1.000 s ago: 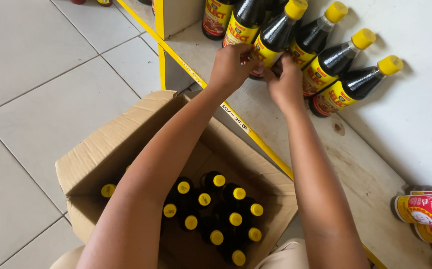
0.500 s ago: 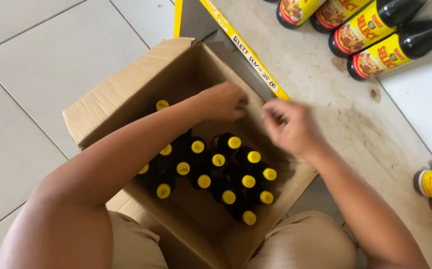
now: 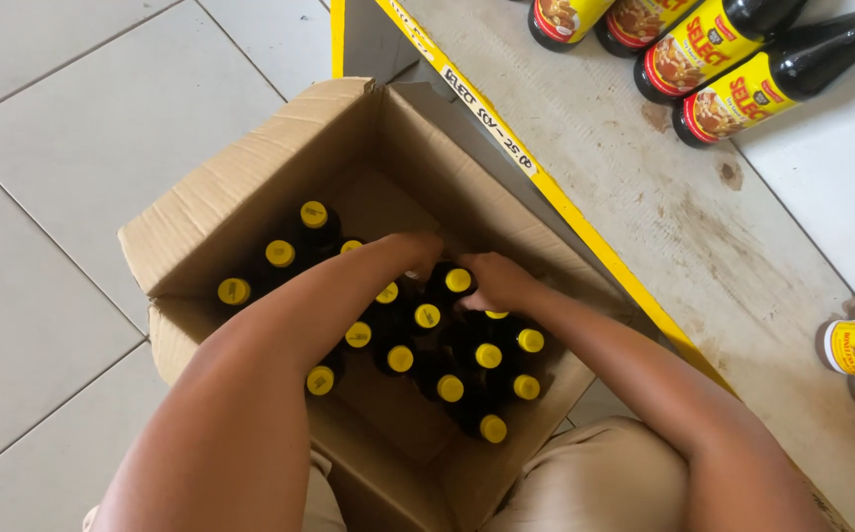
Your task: Transferring bottles of soy sauce and packets of tomato paste from delivery boxes onto grocery store shelves.
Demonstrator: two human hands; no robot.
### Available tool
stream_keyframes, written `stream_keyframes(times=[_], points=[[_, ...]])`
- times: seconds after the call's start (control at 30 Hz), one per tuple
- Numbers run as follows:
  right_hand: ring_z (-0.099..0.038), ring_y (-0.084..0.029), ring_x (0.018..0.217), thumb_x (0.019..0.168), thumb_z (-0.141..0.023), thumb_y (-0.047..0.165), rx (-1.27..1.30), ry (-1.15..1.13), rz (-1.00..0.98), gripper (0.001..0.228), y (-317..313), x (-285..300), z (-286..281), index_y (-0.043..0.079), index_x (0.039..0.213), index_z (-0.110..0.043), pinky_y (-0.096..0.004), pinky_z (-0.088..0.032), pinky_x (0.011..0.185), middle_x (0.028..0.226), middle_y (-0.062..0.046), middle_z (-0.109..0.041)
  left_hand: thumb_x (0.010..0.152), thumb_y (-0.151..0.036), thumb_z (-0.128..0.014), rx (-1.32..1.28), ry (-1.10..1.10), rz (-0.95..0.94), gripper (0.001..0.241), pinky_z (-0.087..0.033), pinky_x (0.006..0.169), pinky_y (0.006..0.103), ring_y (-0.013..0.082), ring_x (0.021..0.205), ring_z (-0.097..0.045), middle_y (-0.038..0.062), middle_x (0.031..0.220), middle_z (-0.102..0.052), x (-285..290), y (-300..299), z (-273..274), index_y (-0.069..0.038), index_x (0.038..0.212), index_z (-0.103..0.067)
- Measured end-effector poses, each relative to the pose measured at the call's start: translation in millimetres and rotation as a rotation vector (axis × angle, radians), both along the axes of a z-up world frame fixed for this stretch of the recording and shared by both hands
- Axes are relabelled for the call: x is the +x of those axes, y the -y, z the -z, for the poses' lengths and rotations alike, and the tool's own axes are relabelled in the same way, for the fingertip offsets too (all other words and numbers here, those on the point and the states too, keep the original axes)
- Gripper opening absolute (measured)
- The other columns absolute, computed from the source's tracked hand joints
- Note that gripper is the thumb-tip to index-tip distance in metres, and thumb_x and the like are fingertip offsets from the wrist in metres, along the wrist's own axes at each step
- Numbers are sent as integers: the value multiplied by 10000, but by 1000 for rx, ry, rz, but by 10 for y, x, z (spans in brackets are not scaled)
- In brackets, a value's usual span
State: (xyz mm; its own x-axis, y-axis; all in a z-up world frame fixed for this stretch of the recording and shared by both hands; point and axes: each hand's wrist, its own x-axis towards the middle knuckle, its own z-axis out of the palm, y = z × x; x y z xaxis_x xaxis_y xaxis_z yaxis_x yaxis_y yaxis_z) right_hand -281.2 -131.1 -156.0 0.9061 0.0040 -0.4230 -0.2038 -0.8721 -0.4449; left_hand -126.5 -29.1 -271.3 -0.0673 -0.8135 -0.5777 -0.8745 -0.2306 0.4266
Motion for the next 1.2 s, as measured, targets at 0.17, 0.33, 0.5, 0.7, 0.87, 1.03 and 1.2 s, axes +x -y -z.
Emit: stream_keyframes(times=[0.17, 0.33, 0.5, 0.7, 0.87, 1.03, 1.2], points=[[-671, -447, 970, 599, -917, 325, 19, 50, 23, 692, -58, 55, 60, 30, 1176, -673, -508, -551, 842, 1004, -240, -721, 671, -204, -905, 35, -183, -161, 535, -595, 850, 409, 297, 1010, -734, 147, 1125, -760, 28, 61, 508, -85, 1164, -735], [-684, -435, 956, 662, -898, 302, 70, 89, 29, 599, -26, 13, 14, 27, 1152, -692, -481, -560, 822, 978, -237, -730, 679, -258, -929, 85, -291, -241, 594, -586, 877, 398, 288, 1017, -729, 136, 1141, -762, 150, -65, -1, -70, 1213, -748], [-730, -362, 894, 725, -872, 280, 205, 148, 80, 478, -77, -16, -398, 22, 1097, -717, -418, -577, 790, 947, -202, -757, 660, -198, -907, -46, -450, -334, 703, -539, 923, 402, 291, 1102, -674, 103, 1213, -731, 250, -247, -555, -138, 1328, -697], [-722, -153, 840, 760, -865, 206, 361, 277, 187, 471, -227, 31, -1315, 27, 1168, -711, -345, -581, 770, 960, -92, -790, 557, -225, -987, -281, -590, -417, 793, -557, 950, 345, 243, 1076, -722, 106, 1161, -760, 399, -504, -1473, -56, 1271, -688], [-656, -96, 891, 829, -833, 145, 416, 463, 347, 372, -213, 19, -1915, 7, 1161, -735, -313, -537, 809, 1052, -60, -782, 539, -296, -958, -533, -609, -477, 780, -589, 852, 320, 177, 928, -732, 77, 1033, -780, 441, -677, -2625, -86, 1250, -716], [-691, -88, 1059, 917, -804, 124, 581, 708, 276, 393, 9, 77, -2444, -6, 1262, -669, -273, -564, 1001, 1160, -28, -731, 626, -370, -952, -743, -521, -446, 693, -585, 835, 313, 172, 905, -721, 64, 1067, -778, 545, -570, -3372, -59, 1207, -738], [-670, -101, 1091, 1033, -792, 101, 678, 775, 321, 368, 346, 149, -2818, -26, 1340, -632, -267, -556, 1001, 1209, -48, -707, 740, -372, -925, -1007, -645, -368, 652, -613, 856, 296, 152, 963, -754, 74, 1116, -787, 680, -90, -3587, -41, 1265, -726]])
